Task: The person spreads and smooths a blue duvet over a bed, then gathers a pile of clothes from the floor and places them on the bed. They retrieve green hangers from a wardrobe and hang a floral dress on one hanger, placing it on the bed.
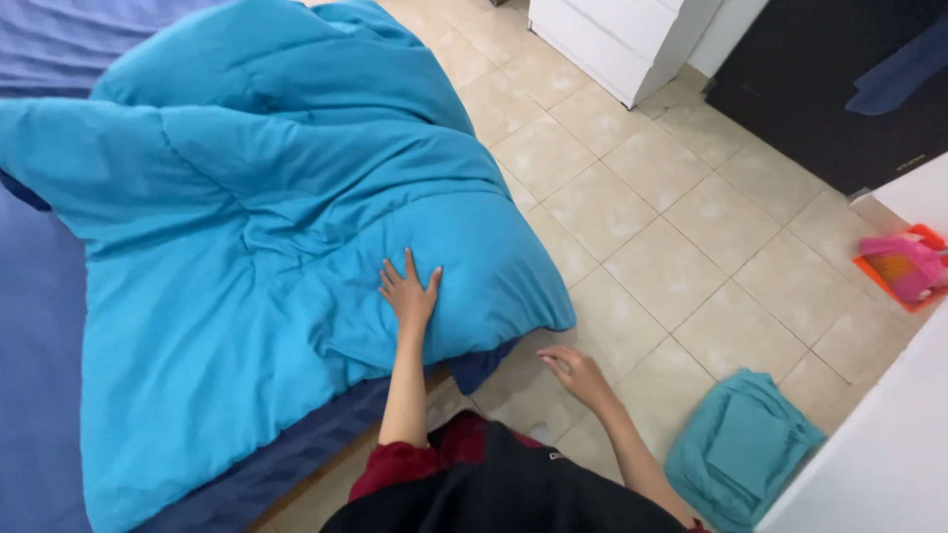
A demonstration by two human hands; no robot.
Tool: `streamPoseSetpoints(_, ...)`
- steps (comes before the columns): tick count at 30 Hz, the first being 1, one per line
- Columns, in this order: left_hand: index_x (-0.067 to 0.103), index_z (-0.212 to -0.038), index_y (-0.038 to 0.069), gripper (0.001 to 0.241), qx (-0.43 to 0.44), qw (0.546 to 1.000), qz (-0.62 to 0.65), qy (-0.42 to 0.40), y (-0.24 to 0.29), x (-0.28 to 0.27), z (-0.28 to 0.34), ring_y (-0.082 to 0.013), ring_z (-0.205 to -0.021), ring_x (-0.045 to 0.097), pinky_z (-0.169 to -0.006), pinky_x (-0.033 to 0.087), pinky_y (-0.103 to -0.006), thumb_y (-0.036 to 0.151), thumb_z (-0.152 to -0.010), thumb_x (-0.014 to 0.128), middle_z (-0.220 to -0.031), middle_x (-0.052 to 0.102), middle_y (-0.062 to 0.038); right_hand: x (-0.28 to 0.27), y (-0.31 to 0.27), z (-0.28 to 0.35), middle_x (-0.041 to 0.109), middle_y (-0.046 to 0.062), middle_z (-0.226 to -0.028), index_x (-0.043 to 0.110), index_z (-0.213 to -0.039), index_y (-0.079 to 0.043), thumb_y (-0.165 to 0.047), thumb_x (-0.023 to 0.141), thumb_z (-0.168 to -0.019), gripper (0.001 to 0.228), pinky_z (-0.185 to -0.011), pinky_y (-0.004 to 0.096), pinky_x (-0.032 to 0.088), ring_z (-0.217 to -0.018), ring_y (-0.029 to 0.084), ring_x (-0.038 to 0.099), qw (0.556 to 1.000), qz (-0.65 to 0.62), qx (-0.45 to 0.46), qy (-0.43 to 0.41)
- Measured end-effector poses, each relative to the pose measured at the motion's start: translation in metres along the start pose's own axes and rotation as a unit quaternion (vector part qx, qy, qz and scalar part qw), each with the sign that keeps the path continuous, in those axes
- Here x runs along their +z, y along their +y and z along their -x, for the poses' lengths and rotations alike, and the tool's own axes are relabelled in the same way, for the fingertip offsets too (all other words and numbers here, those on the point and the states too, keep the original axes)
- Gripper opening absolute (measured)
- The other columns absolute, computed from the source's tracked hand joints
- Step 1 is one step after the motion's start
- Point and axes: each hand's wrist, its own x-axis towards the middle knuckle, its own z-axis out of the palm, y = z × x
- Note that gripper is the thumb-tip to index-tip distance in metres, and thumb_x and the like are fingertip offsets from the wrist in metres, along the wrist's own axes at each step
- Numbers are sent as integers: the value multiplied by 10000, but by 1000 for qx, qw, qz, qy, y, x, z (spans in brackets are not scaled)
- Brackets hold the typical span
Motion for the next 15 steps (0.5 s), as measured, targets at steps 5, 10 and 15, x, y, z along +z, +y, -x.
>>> streamPoseSetpoints(5,431,-1580,146,783,27,992,-72,104,19,13,14,-542,-1403,377,-1115,306,-691,620,-975,581,-1583,332,-349,-87,40,1,765,93,-1095,753,-1116,-53,-139,653,-973,194,-863,327,570,-981,235,745,993,-61,68,69)
streamPoseSetpoints(10,488,-1537,146,715,11,983,-110,145,20,22,13,-472,-1359,472,-1105,361,-638,591,-985,586,-1531,459,-313,-98,109,-14,783,99,-1056,746,-1115,-15,-133,644,-984,204,-872,302,572,-951,192,753,983,-122,95,103)
streamPoseSetpoints(15,480,-1494,-42,785,-128,960,-93,233,28,48,-16,-456,-1102,622,-945,464,-606,625,-1084,538,-1267,627,-290,-137,138,-73,788,86,-1064,743,-1117,-22,-147,649,-967,216,-853,291,585,-939,167,766,984,-149,98,14)
